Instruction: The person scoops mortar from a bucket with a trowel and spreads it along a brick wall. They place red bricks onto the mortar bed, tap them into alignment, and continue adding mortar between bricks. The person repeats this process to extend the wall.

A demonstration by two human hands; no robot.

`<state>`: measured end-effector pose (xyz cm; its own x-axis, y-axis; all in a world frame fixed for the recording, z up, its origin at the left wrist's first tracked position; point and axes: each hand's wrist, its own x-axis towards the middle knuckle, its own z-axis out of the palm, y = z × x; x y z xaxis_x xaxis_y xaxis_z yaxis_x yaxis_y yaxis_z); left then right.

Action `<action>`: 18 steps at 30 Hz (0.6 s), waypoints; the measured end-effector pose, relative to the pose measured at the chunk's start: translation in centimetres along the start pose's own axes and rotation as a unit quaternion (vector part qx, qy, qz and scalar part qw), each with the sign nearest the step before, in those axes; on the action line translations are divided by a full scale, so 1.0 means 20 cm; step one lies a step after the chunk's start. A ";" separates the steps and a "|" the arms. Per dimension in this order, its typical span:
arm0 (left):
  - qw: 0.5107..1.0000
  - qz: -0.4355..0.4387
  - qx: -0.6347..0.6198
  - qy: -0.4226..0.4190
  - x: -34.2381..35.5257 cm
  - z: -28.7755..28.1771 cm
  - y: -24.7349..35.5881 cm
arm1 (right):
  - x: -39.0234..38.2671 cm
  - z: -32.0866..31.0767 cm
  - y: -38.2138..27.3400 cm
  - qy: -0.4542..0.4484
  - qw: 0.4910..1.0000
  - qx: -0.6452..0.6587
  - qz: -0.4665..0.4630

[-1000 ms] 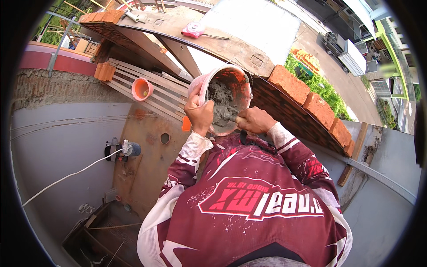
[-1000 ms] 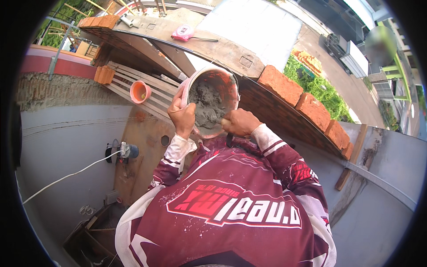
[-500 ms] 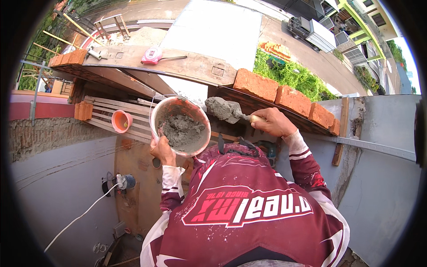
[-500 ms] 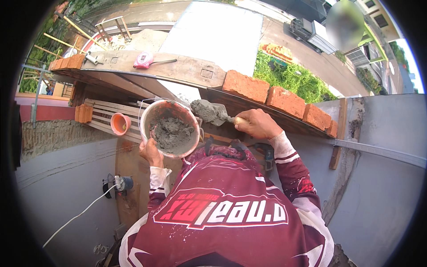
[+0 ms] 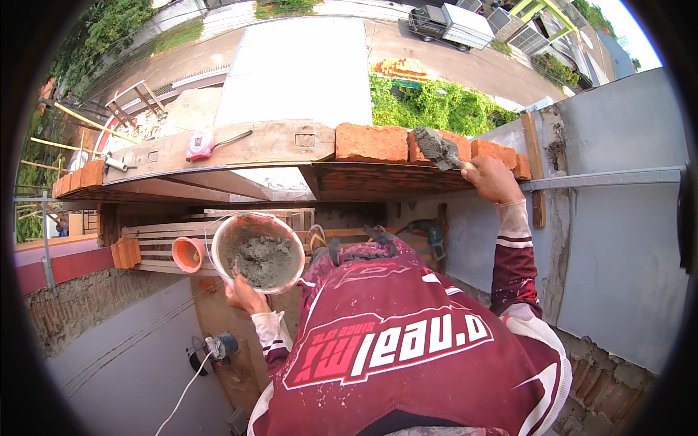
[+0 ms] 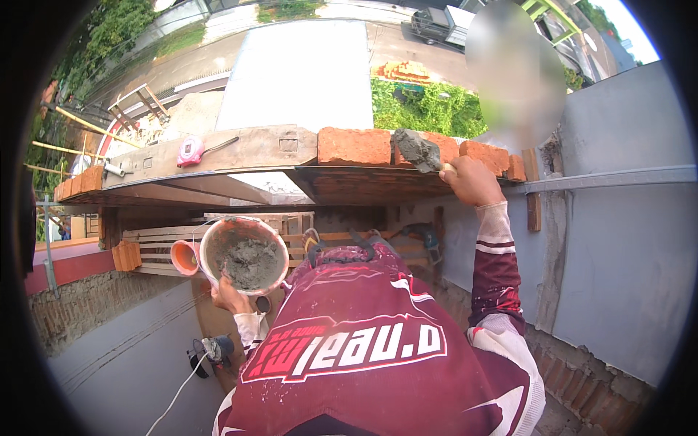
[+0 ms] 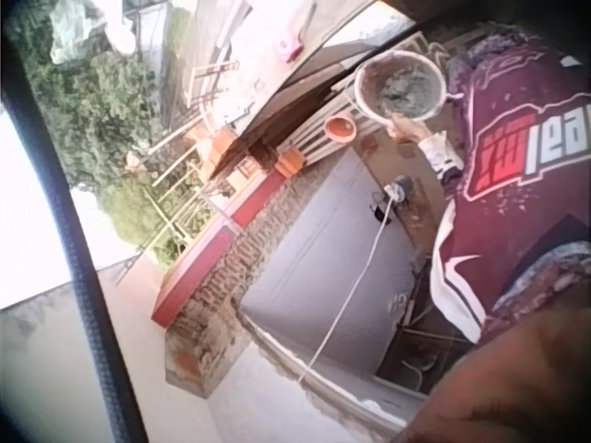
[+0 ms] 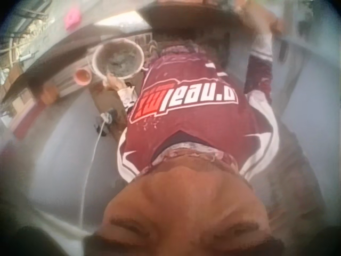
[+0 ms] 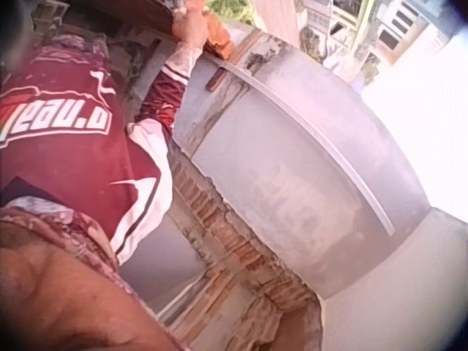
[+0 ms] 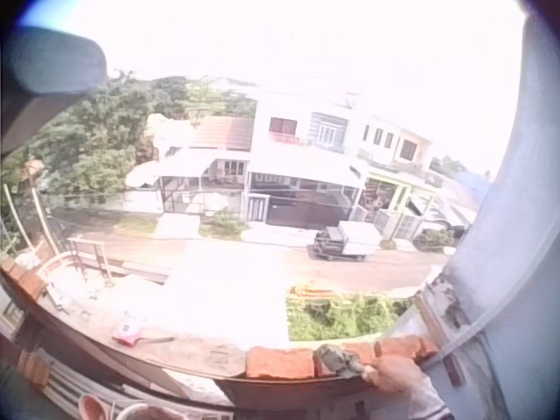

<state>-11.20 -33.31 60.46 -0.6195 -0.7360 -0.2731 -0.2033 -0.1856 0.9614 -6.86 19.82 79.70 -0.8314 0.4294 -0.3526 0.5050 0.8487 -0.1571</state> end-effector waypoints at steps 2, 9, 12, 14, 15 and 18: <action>1.000 -0.007 0.012 -0.025 0.02 0.01 -0.03 | 0.05 0.02 -0.06 0.010 0.997 -0.072 0.037; 0.997 -0.041 0.022 -0.057 0.13 0.06 -0.08 | 0.13 0.12 -0.24 0.015 0.988 -0.129 0.078; 0.996 -0.029 0.047 -0.076 0.20 0.03 -0.11 | 0.09 0.13 -0.21 0.006 0.986 -0.098 0.134; 0.996 -0.027 0.055 -0.064 0.19 0.08 -0.06 | 0.03 0.13 -0.19 0.030 0.987 -0.060 0.149; 0.996 -0.030 0.053 -0.066 0.20 0.07 -0.05 | 0.00 0.15 -0.17 0.045 0.987 -0.037 0.153; 0.995 -0.033 0.051 -0.081 0.22 0.11 -0.03 | -0.06 0.33 -0.11 0.071 0.983 0.022 0.167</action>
<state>-15.38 -35.01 58.64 -0.7143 -0.6084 -0.3458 -0.3181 -0.1579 0.9348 -5.40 15.38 74.34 -0.6398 0.7235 -0.2593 0.7624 0.6400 -0.0955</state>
